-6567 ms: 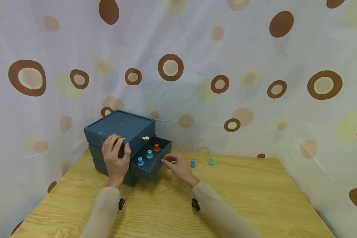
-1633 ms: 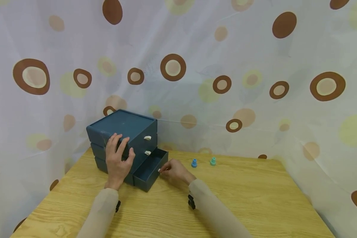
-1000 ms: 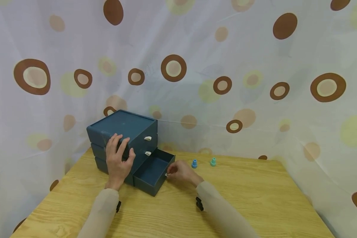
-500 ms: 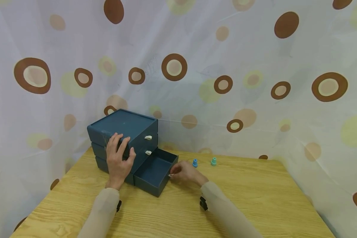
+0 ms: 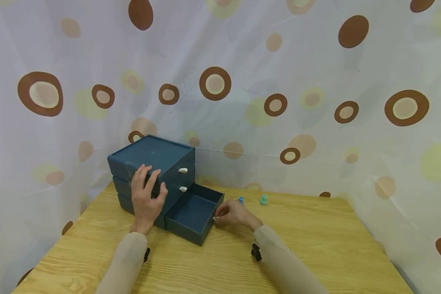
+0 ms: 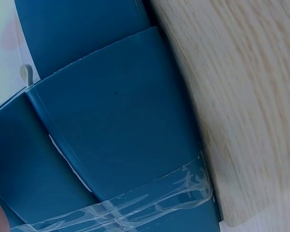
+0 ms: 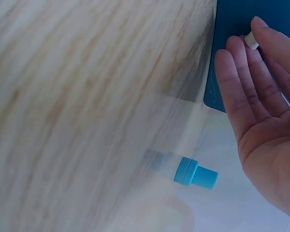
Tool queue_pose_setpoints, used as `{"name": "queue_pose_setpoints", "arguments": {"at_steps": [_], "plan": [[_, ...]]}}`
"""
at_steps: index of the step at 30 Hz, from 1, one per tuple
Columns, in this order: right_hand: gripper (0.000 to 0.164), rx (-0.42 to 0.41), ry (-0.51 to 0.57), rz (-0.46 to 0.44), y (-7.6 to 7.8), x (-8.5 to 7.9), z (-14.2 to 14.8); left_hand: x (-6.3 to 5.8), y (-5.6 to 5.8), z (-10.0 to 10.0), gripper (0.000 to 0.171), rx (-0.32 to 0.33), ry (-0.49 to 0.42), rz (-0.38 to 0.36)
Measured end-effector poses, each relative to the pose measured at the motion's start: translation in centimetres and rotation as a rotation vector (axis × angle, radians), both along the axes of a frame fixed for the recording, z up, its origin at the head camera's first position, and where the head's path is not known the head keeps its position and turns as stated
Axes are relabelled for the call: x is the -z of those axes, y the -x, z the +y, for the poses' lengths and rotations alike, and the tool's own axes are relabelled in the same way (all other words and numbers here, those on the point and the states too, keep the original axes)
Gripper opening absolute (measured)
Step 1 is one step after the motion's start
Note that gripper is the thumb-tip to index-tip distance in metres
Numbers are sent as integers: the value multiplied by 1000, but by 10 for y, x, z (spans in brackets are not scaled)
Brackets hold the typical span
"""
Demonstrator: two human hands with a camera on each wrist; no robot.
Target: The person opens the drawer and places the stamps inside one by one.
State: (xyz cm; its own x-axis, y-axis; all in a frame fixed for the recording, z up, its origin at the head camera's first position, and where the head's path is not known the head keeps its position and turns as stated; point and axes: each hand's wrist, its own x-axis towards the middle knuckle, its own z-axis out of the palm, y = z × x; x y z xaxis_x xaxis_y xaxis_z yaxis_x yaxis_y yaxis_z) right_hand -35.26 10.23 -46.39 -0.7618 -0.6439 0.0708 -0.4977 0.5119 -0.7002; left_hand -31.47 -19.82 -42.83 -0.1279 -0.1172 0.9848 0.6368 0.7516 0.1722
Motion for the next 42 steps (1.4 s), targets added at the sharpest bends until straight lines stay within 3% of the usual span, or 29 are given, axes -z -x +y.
{"name": "queue_pose_setpoints", "arguments": {"at_steps": [12,19,22,32,42], "plan": [[15,-17,74,-87,-2,0,10,-1,0,3,35,-7,-17,1],[19,36,118,-15,2,-1,22,-6,3,2,35,-13,-12,1],[24,80,136,3,2,1,30,-4,2,2,35,-11,-11,-8],[30,333,255,-78,7,7,58,4,-2,6,35,-24,-26,-23],[22,495,345,-24,12,3,69,1,-2,7,35,-34,-24,-6]]}}
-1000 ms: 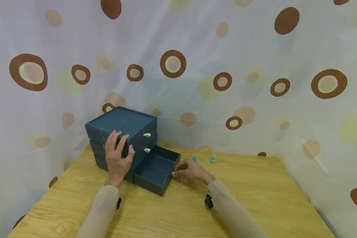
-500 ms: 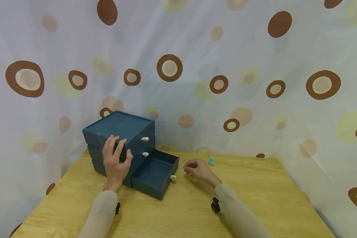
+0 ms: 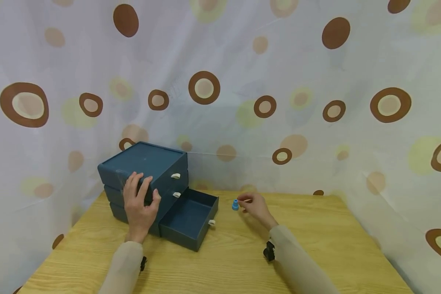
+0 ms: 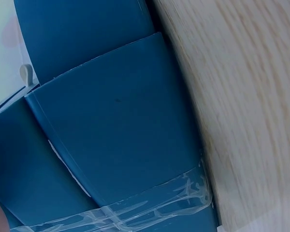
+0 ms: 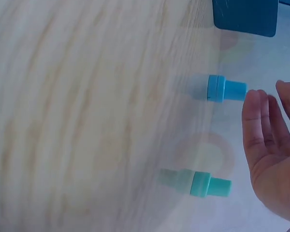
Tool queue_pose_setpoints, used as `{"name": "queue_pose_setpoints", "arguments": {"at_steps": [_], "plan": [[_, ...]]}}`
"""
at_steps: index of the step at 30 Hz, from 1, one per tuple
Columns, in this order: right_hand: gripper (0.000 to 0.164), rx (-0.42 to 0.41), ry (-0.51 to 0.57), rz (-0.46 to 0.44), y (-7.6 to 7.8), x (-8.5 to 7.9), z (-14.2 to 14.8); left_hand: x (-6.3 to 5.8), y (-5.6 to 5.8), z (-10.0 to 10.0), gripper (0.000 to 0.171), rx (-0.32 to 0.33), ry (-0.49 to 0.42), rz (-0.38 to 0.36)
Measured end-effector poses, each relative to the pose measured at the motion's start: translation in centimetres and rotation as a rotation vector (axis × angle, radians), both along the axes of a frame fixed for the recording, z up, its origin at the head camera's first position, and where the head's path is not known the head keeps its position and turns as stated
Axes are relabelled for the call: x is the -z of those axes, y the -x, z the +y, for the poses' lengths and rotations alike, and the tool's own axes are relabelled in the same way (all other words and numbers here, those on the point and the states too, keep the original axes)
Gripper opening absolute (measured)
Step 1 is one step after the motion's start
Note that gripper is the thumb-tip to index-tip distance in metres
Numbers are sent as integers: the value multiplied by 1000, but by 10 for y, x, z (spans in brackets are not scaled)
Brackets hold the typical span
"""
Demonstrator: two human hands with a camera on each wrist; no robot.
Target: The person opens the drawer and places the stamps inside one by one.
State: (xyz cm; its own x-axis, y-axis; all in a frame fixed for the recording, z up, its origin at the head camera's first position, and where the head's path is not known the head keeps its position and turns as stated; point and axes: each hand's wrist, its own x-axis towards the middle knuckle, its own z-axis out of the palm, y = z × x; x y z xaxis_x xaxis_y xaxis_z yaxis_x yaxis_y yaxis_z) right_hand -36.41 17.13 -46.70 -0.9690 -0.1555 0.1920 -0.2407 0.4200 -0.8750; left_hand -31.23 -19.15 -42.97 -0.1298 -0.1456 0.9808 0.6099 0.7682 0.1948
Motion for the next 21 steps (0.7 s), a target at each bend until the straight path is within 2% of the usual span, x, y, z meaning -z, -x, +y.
{"name": "queue_pose_setpoints", "arguments": {"at_steps": [3,9,14,21], "plan": [[24,24,8,-9,0,3,3,1,-1,1,35,7,-1,2],[29,17,-37,-34,6,3,3,1,1,0,35,6,-11,8],[30,-4,-61,-59,9,6,4,-1,-1,0,36,-5,-8,-18],[28,-66,-67,-83,13,9,5,-2,-2,1,35,5,-14,-17]]}}
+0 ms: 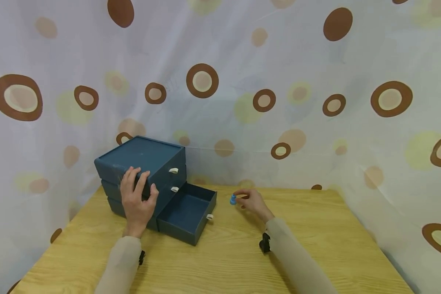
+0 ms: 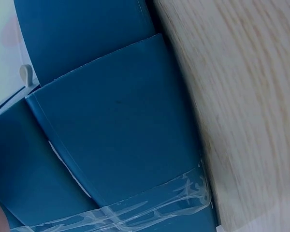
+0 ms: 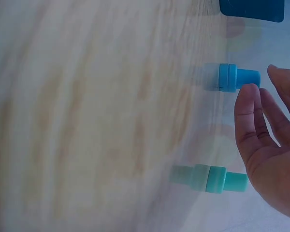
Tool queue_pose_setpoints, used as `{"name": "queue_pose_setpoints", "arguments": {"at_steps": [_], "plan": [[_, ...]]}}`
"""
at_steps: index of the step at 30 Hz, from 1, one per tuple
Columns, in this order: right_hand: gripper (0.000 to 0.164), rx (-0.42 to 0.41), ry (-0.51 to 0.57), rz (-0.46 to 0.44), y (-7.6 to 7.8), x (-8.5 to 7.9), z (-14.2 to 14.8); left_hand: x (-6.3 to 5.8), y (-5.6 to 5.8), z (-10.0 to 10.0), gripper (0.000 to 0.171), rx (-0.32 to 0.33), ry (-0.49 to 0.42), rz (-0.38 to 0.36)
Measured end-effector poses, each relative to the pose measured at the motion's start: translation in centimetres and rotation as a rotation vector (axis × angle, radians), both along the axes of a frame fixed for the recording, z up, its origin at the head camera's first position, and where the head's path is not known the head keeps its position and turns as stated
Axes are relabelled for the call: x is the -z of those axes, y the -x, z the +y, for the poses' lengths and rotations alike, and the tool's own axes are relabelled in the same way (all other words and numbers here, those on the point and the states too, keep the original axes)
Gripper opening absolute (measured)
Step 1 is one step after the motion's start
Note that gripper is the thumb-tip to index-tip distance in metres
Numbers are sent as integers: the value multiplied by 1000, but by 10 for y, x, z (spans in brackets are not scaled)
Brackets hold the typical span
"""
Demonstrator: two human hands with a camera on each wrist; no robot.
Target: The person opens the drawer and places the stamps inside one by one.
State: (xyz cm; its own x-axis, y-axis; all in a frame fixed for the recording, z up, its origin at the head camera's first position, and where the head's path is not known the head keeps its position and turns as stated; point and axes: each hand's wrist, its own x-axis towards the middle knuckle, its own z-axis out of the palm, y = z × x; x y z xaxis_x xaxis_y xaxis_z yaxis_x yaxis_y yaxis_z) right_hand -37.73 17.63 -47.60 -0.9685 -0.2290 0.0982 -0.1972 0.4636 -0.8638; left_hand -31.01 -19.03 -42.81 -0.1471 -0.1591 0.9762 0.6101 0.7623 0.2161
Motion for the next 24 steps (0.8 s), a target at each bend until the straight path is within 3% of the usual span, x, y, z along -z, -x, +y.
{"name": "queue_pose_setpoints", "arguments": {"at_steps": [18,24], "plan": [[25,51,-37,-6,3,0,-14,0,2,-1,35,-11,11,2],[19,67,-50,35,2,1,-17,0,1,-1,35,-17,14,-8]]}}
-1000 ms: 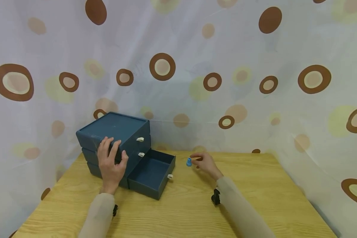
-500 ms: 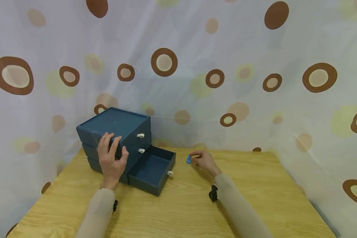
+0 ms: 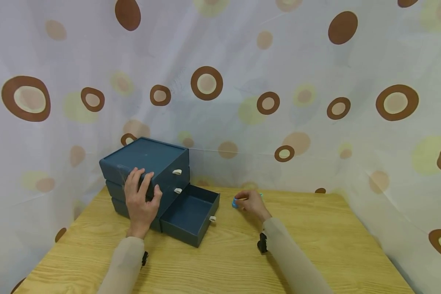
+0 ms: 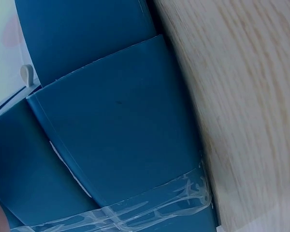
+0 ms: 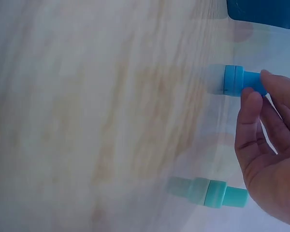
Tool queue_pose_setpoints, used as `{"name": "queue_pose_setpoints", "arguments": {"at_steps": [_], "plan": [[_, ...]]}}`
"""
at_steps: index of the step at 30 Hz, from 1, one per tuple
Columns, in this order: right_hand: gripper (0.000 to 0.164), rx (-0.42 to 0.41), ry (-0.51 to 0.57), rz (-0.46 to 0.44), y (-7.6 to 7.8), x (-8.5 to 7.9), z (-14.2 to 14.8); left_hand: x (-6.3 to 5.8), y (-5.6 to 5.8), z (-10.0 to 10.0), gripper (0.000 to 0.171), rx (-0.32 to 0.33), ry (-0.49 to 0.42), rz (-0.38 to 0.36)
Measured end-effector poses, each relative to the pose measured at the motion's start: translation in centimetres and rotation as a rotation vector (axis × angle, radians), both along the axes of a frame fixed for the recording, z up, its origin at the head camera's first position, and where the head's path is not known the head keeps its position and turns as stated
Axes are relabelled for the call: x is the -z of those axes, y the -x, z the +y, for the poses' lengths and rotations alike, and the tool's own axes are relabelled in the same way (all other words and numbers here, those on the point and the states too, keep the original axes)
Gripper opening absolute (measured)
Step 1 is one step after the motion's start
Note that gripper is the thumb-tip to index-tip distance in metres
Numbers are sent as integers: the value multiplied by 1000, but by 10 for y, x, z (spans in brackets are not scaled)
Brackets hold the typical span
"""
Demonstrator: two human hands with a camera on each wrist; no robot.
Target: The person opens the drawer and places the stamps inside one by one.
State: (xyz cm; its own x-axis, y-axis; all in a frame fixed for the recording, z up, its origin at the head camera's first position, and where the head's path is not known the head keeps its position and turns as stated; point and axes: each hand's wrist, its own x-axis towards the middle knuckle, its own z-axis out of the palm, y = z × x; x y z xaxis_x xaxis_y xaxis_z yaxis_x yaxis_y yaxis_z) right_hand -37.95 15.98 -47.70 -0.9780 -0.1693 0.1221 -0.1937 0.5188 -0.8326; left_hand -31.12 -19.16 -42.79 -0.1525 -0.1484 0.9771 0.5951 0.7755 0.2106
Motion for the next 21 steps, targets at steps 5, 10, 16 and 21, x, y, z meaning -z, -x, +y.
{"name": "queue_pose_setpoints", "arguments": {"at_steps": [5,10,16,21], "plan": [[13,12,-32,5,0,-1,-2,0,0,1,36,2,-8,1],[11,25,-58,7,1,-4,-4,-2,1,1,35,14,-14,15],[11,19,-52,-7,0,-2,-3,0,1,1,35,8,-9,16],[12,11,-64,33,2,-1,0,0,0,1,35,4,-6,12]]}}
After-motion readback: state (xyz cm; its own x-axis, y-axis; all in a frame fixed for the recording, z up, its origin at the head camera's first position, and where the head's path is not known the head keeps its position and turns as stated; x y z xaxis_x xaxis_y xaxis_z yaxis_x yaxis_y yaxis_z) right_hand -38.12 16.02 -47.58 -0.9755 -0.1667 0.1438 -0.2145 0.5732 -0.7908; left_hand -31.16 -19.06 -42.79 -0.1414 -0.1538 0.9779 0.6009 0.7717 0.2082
